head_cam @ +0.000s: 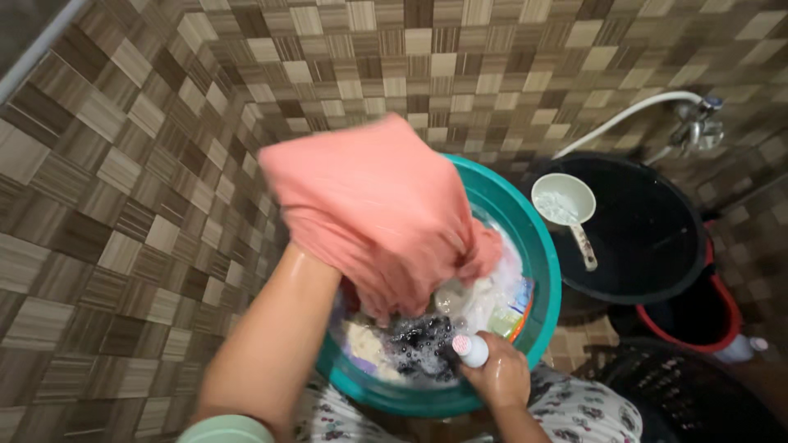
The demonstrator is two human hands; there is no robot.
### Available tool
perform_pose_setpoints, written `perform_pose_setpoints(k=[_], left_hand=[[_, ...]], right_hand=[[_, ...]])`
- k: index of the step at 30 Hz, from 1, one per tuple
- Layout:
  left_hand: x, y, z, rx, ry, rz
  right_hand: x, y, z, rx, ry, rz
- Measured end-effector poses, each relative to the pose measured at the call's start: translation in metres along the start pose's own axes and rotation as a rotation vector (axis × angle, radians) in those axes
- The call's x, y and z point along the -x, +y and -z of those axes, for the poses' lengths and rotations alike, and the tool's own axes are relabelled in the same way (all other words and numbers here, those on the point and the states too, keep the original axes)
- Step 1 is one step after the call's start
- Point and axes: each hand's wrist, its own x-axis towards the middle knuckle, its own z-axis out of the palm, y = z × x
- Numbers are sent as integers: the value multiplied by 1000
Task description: The person washes clothes by hand in a green basin filled with soapy water. They add detergent to individual items, scrub them, and submerge them in the basin. The person also transfers a pile of clothes from an orange basket into the basin.
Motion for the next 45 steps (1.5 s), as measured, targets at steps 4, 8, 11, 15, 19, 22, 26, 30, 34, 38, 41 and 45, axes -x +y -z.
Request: perform_pose_setpoints(k=[4,8,11,15,19,22,26,30,34,38,41,45], left_hand=[[6,-2,-17,-141,-94,-4],[48,-32,-43,-439,-487,127],[58,-59,-58,-606,-616,190],[64,-68,-48,-749,-466,187],[60,-49,-31,-765,-117,49],[46,-37,-32,-713,6,-25],[38,-21,-40,-681,52,-70],[26,-16,-51,-694,63,-101],[9,-7,-57,-700,34,-97],[5,-2,-61,-652,-68,-59],[9,3,-62,-606,-157,-37],[7,7,-58,-586,-213,-51]], right_hand=[[-3,0,1,-32,50,29],[1,-6,7,-37,17,9],[0,-9,6,-16,49,2],[2,-5,3,-28,33,-15],[-4,12,-2,-34,59,211],[-11,26,-3,-996,-421,-109],[-15,17,8,-1143,-646,65],[-17,-16,15,-1298,-723,45],[-40,-51,41,-1520,-611,109],[-65,-68,84,-1544,-579,187],[-74,-92,116,-1467,-598,156],[-84,-124,166,-1354,-493,183]])
